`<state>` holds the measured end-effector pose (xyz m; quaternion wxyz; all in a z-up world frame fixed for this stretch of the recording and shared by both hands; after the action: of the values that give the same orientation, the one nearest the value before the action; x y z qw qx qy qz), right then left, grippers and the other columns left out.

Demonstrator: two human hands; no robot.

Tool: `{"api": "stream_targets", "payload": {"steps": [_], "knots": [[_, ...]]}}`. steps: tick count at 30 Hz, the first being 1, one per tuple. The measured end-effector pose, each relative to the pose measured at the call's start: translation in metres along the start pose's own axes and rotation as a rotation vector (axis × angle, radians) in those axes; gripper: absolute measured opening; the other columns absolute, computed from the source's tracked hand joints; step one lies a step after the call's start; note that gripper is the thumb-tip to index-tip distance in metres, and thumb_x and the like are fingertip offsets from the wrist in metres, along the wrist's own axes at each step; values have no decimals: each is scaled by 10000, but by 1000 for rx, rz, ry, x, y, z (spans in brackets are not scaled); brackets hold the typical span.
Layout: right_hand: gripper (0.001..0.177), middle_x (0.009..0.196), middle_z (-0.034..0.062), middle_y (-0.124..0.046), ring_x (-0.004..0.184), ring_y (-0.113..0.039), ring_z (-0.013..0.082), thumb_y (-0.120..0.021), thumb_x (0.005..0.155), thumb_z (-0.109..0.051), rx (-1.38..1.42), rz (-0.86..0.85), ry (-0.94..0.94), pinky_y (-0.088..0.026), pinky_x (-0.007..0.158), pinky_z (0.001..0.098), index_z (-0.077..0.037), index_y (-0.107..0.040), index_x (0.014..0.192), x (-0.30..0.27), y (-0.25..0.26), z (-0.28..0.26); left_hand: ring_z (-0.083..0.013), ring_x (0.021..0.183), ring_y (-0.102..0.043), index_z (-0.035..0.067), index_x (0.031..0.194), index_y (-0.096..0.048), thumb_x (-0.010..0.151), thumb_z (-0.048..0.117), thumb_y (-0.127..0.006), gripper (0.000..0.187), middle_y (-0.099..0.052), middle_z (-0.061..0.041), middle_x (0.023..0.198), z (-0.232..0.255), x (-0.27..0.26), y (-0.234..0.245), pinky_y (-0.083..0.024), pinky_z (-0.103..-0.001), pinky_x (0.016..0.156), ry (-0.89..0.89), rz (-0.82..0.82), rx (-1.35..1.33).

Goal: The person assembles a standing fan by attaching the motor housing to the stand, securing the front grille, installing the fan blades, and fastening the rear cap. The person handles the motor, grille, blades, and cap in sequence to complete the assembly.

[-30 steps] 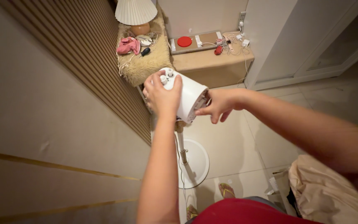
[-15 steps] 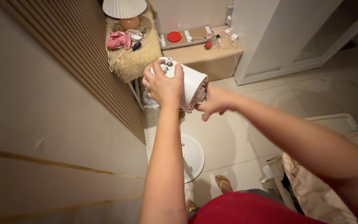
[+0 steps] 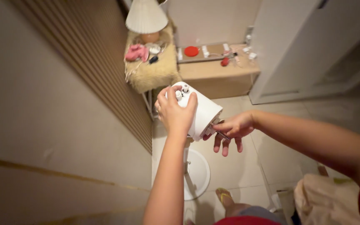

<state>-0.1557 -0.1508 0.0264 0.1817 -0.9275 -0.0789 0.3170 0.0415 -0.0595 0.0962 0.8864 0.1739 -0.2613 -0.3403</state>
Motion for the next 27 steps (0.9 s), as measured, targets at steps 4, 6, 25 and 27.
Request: {"api": "stream_targets", "payload": {"steps": [4, 6, 25, 27], "knots": [[704, 1295, 152, -594, 1205, -663, 332, -502, 981, -417, -68, -3, -46, -631, 731, 479, -158, -242, 1582, 1, 11, -5, -348, 1297, -468, 217, 1140, -688, 782, 420, -790, 424, -530, -84, 1386, -3, 0, 2, -421, -532, 1017, -10, 48, 31], [750, 1312, 123, -560, 1243, -648, 314, -585, 940, -281, -51, -70, 11, -634, 778, 485, -171, -215, 1583, -4, 5, -2, -352, 1295, -467, 207, 1131, -689, 789, 415, -800, 415, -527, -96, 1393, 1, -4, 1, -430, -519, 1010, -12, 56, 48], [555, 624, 0, -662, 616, -674, 106, -659, 858, -506, -418, 679, -247, -626, 575, 349, -73, -585, 1198, -32, -57, -62, -356, 1281, -501, 193, 1144, -679, 810, 390, -792, 404, -560, -86, 1357, 6, -10, -8, -454, -499, 1022, -16, 159, 99], [561, 637, 1, -675, 618, -677, 98, -657, 857, -503, -424, 738, -272, -628, 577, 348, -63, -599, 1201, -29, -65, -64, -362, 1281, -498, 194, 1142, -679, 804, 394, -789, 408, -558, -85, 1357, 5, -10, -8, -459, -511, 1000, -17, 162, 108]]}}
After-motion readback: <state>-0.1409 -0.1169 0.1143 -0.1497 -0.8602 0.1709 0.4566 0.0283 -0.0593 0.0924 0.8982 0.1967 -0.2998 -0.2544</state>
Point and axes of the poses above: each hand's wrist, its own x-axis towards the middle knuckle, its own y-axis out of the back of the hand, z = x × y, the point moved 2 cm from there along x, towards the middle knuckle
